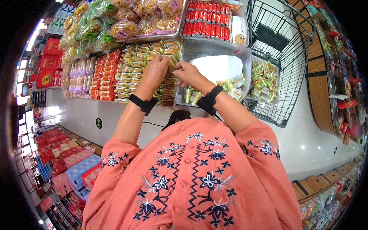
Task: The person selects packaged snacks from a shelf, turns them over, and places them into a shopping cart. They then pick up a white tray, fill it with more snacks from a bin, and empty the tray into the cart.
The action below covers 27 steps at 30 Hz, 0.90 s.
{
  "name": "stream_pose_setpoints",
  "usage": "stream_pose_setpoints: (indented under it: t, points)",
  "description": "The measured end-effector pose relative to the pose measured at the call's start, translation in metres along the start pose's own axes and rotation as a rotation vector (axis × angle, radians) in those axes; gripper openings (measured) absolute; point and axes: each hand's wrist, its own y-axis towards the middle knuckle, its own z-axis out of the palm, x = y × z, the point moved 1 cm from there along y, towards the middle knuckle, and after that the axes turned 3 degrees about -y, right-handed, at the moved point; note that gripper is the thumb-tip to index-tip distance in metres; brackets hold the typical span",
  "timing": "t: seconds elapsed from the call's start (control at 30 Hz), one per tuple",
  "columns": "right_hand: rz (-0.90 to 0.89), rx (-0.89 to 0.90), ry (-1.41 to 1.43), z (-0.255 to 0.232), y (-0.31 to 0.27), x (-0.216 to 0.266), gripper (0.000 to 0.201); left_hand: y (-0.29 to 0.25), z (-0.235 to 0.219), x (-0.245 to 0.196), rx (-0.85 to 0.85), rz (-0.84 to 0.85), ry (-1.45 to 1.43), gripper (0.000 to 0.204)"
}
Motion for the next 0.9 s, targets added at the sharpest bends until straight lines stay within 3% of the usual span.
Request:
stream_pose_setpoints:
  t: [0.33,0.63,0.73,0.83,0.9]
  points:
    - [-0.066,-0.059,-0.090,-0.007,0.005,-0.009,0.042,-0.003,-0.002,0.000,-0.085,0.113,-0.055,0.019]
    - [-0.008,-0.022,0.026,0.011,0.014,0.005,0.041,0.000,-0.001,-0.002,-0.031,0.072,0.015,0.015]
    - [0.030,-0.037,-0.126,0.009,0.019,0.006,0.034,-0.001,0.002,-0.001,-0.030,0.071,0.019,0.017]
    - [-0.084,-0.125,-0.357,0.005,0.028,-0.004,0.030,0.001,0.007,0.005,-0.029,0.161,-0.052,0.028]
    - [-0.130,-0.257,-0.492,0.007,0.031,-0.010,0.025,-0.002,0.007,0.007,-0.024,0.130,-0.128,0.034]
